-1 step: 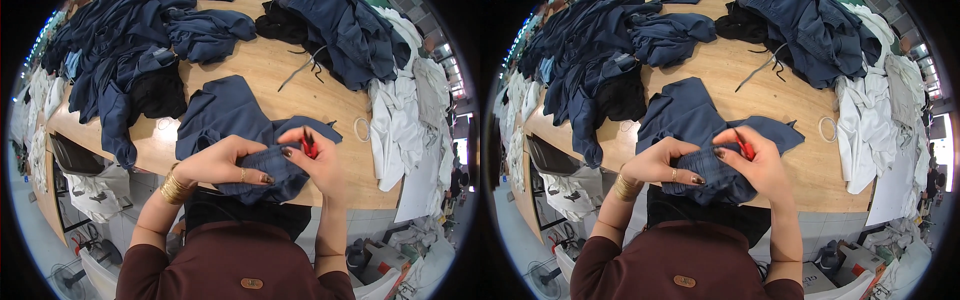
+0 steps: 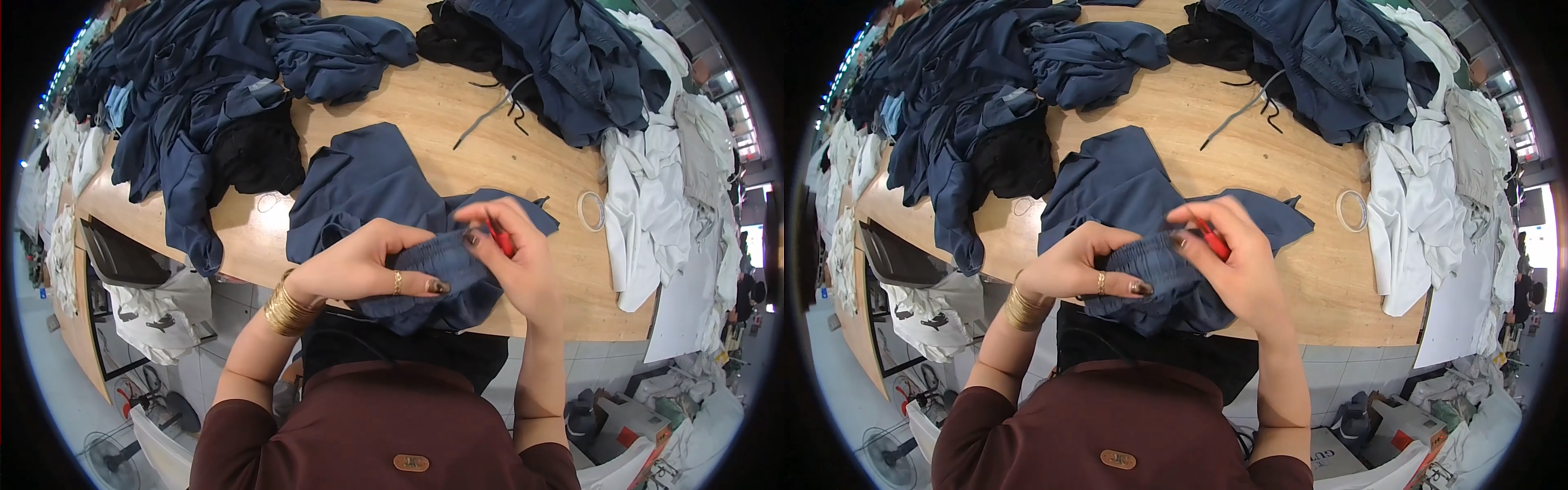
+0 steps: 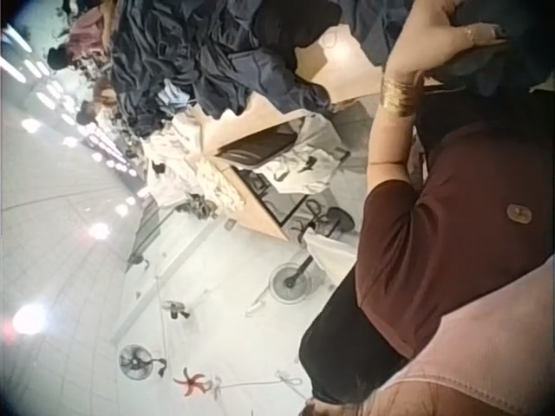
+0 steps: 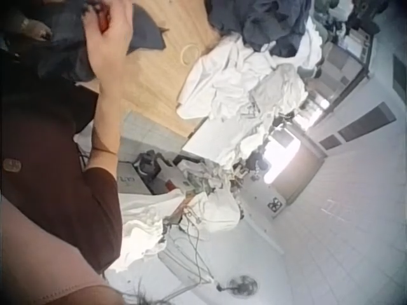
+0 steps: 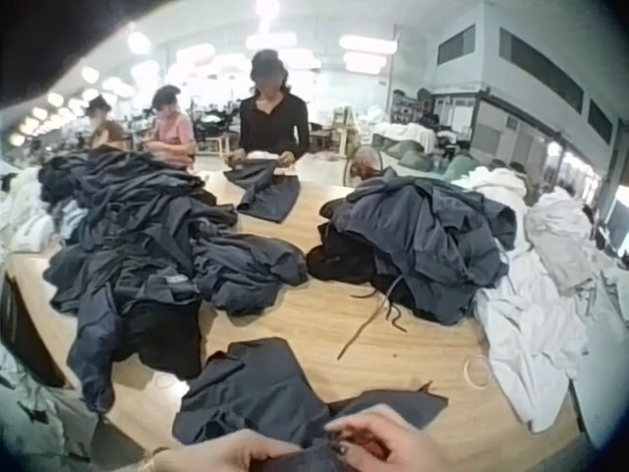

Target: Trimming excess threads from manufactured shorts using small snips in a factory setting.

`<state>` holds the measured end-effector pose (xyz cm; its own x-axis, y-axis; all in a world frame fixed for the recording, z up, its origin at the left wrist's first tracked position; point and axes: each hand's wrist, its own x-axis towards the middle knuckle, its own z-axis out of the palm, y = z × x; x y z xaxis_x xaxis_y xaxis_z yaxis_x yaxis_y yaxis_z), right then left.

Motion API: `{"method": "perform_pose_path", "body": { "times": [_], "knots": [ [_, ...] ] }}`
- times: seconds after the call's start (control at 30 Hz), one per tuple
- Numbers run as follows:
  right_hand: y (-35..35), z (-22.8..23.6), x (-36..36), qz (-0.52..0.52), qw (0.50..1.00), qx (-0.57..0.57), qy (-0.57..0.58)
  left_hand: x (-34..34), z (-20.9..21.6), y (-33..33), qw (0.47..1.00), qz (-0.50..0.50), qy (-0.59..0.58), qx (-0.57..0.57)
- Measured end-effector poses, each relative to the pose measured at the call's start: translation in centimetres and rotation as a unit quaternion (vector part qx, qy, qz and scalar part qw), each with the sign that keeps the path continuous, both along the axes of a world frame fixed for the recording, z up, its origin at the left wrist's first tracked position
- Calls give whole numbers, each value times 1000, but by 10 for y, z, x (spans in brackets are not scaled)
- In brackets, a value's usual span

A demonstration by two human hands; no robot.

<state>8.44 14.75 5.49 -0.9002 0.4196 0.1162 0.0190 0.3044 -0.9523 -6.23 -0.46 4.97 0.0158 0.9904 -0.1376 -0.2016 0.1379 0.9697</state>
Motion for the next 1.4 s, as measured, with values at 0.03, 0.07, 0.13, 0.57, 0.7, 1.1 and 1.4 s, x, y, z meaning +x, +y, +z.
{"method": "perform_pose_path", "body": {
  "times": [0.03, 0.07, 0.13, 0.57, 0.7, 1.1, 1.4],
  "knots": [
    [-1, 2, 1, -56, 995, 87, -1, 5, 2, 2, 1000, -3, -1, 1],
    [-3, 6, 3, -112, 979, 172, -1, 11, 3, 3, 998, 52, -43, -2],
    [-11, 12, 12, -166, 974, 154, -29, 15, 2, 2, 989, 125, -78, -9],
    [-30, 9, 24, -147, 945, 291, -26, 35, -4, 4, 971, 237, -10, 18],
    [-30, 6, 23, -151, 937, 315, -8, 36, -3, 4, 971, 238, -13, 24],
    [-28, 5, 22, -172, 924, 340, 11, 37, -6, 3, 967, 250, 43, 37],
    [-27, 4, 22, -167, 926, 338, 26, 38, -6, 2, 963, 258, 68, 47]
  ]
}}
